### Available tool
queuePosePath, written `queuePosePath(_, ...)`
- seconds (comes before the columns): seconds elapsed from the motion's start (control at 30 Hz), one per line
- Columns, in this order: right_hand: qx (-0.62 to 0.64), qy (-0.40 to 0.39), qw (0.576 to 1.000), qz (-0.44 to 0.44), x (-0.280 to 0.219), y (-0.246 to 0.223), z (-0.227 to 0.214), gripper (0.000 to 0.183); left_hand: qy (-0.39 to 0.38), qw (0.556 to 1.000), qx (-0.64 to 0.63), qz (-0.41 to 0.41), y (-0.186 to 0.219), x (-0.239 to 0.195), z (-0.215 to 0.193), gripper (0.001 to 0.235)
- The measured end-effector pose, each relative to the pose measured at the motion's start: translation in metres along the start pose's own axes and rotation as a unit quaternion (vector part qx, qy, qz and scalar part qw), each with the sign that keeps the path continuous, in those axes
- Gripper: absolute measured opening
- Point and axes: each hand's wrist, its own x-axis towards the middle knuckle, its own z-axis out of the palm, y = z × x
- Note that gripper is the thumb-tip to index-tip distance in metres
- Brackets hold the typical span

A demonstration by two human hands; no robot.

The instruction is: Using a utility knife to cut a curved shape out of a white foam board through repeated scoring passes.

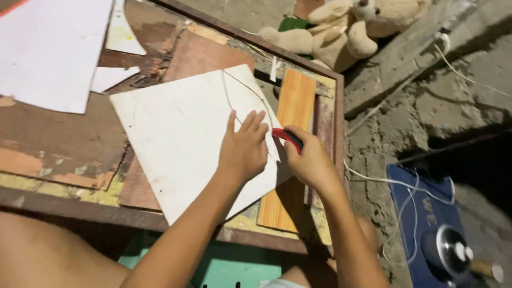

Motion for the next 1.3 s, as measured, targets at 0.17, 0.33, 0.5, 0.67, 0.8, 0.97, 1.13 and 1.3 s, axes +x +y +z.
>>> queuePosePath(0.17,-0.013,0.006,0.999,0.033,-0.004,-0.025,-0.033,0.036,-0.012,1.0,-0.016,-0.016,0.008,0.001,-0.014,0.038)
queuePosePath(0.33,0.039,0.038,0.994,0.09,-0.019,-0.037,-0.026,0.036,-0.012,0.999,-0.02,-0.025,0.008,0.003,-0.007,0.038)
queuePosePath(0.5,0.139,0.066,0.988,0.024,-0.008,-0.013,-0.02,0.034,0.005,0.998,-0.05,-0.041,0.002,0.006,-0.025,0.05)
queuePosePath(0.67,0.164,0.02,0.985,-0.057,-0.011,-0.027,-0.012,0.035,-0.028,0.997,-0.012,-0.07,-0.012,0.015,-0.021,0.065)
queuePosePath(0.8,0.156,0.054,0.984,-0.058,-0.007,-0.021,-0.007,0.03,-0.032,0.996,-0.012,-0.088,-0.009,0.013,-0.015,0.066)
queuePosePath(0.97,0.147,0.102,0.984,-0.019,0.027,0.004,-0.003,0.028,0.0,0.996,-0.015,-0.083,-0.011,0.015,-0.008,0.068)
queuePosePath(1.13,0.09,0.058,0.994,0.027,0.012,-0.042,-0.02,0.027,0.004,0.996,-0.017,-0.082,-0.012,0.017,-0.009,0.068)
queuePosePath(1.3,0.029,-0.025,0.991,0.131,-0.015,-0.086,-0.046,0.034,0.118,0.992,0.005,-0.035,-0.018,0.014,0.025,0.067)
